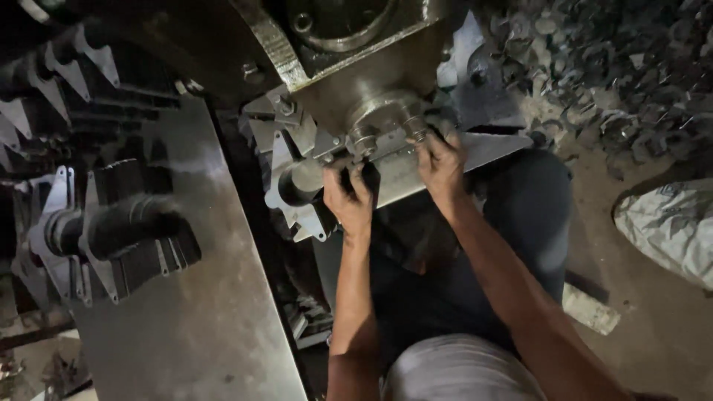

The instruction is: Using an industrial press machine to fabricate metal parts.

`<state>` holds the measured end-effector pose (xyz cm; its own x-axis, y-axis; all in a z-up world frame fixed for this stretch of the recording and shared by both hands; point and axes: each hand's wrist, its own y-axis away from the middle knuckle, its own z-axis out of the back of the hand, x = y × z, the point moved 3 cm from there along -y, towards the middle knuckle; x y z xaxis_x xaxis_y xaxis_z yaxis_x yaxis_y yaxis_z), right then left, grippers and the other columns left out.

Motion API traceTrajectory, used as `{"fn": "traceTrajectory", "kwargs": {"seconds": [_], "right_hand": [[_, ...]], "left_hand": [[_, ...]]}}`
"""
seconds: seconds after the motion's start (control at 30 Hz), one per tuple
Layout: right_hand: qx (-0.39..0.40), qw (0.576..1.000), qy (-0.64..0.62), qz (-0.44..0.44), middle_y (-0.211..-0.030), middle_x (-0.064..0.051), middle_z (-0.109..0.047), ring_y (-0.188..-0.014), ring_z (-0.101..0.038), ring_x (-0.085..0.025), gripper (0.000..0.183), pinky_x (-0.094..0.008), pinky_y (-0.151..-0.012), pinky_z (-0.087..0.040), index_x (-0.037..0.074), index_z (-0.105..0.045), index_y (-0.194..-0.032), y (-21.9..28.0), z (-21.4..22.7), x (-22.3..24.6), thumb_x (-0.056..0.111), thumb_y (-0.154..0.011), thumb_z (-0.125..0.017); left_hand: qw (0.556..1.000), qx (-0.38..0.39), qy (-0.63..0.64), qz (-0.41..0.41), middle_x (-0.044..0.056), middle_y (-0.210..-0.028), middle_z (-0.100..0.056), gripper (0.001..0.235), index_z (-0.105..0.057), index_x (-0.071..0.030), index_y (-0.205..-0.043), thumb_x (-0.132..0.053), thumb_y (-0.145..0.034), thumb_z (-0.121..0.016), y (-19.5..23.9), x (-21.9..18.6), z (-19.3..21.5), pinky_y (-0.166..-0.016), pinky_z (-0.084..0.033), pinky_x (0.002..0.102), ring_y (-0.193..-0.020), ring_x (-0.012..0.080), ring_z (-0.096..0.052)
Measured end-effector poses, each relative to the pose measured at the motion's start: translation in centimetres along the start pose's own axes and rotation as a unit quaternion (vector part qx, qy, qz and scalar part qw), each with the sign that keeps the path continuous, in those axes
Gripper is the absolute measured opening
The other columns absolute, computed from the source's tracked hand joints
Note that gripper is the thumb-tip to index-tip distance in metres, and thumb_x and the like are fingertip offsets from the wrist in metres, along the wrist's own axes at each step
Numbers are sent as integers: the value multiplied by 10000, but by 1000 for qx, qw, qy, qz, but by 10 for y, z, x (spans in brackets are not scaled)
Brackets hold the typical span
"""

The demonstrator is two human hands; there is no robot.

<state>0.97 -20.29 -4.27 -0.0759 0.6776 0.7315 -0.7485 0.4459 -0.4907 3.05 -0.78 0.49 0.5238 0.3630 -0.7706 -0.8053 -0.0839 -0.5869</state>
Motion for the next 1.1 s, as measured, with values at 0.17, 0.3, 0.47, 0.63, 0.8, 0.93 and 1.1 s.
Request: {"fn": "traceTrajectory", "kwargs": {"seconds": [0.17,0.3,0.47,0.63,0.8,0.93,1.1], "right_hand": [[-1,996,-31,89,-1068,-252,-678,-935,-702,-405,503,-456,-793,-579,-41,-601,-1315,-11,36,56,268,-965,-790],[147,985,19,-93,-850,-232,-701,-642,-705,-358,407,-434,-606,-555,19,-676,-1259,-6,23,16,274,-962,-787],[111,961,194,164,-963,-223,-713,-706,-693,-293,301,-389,-607,-569,-60,-689,-1201,-3,23,-5,108,-969,-596],[-33,989,142,-8,-991,-200,-731,-824,-692,-298,293,-410,-718,-537,-43,-691,-1183,-32,85,-84,231,-1130,-601],[-49,966,114,-225,-661,-168,-657,-563,-628,-308,522,-454,-580,-466,-76,-537,-1323,-40,128,-23,322,-1008,-657],[214,962,69,-156,-686,-114,-646,-613,-614,-271,513,-454,-605,-480,-21,-718,-995,27,51,-48,450,-1085,-537],[355,919,-94,-142,-971,42,-637,-860,-628,-236,586,-424,-641,-502,-49,-646,-1172,50,22,41,528,-1109,-563]], "left_hand": [[997,15,11,72,207,-1100,-671,304,-584,19,-1255,-39,-962,-638,-1,-27,27,-884,-568,405,-951,383,-714],[938,27,-346,-20,354,-1194,-601,545,-539,67,-1308,-123,-829,-717,-10,-17,85,-879,-524,533,-1014,555,-635],[864,129,-412,259,308,-967,-716,462,-721,8,-977,-452,-1003,-752,-18,81,137,-826,-532,559,-958,496,-680],[867,13,-487,107,295,-825,-706,460,-689,34,-870,-402,-869,-834,-18,87,132,-740,-535,560,-809,506,-682],[939,32,-310,144,264,-948,-732,341,-672,66,-1055,-181,-856,-794,-34,-2,113,-745,-563,468,-898,447,-718],[978,21,-45,201,140,-990,-711,423,-625,82,-1187,-143,-871,-794,18,28,72,-732,-536,326,-839,243,-669],[932,15,124,339,2,-811,-626,257,-670,22,-1006,-192,-917,-780,41,31,15,-612,-436,259,-692,81,-520]]}}
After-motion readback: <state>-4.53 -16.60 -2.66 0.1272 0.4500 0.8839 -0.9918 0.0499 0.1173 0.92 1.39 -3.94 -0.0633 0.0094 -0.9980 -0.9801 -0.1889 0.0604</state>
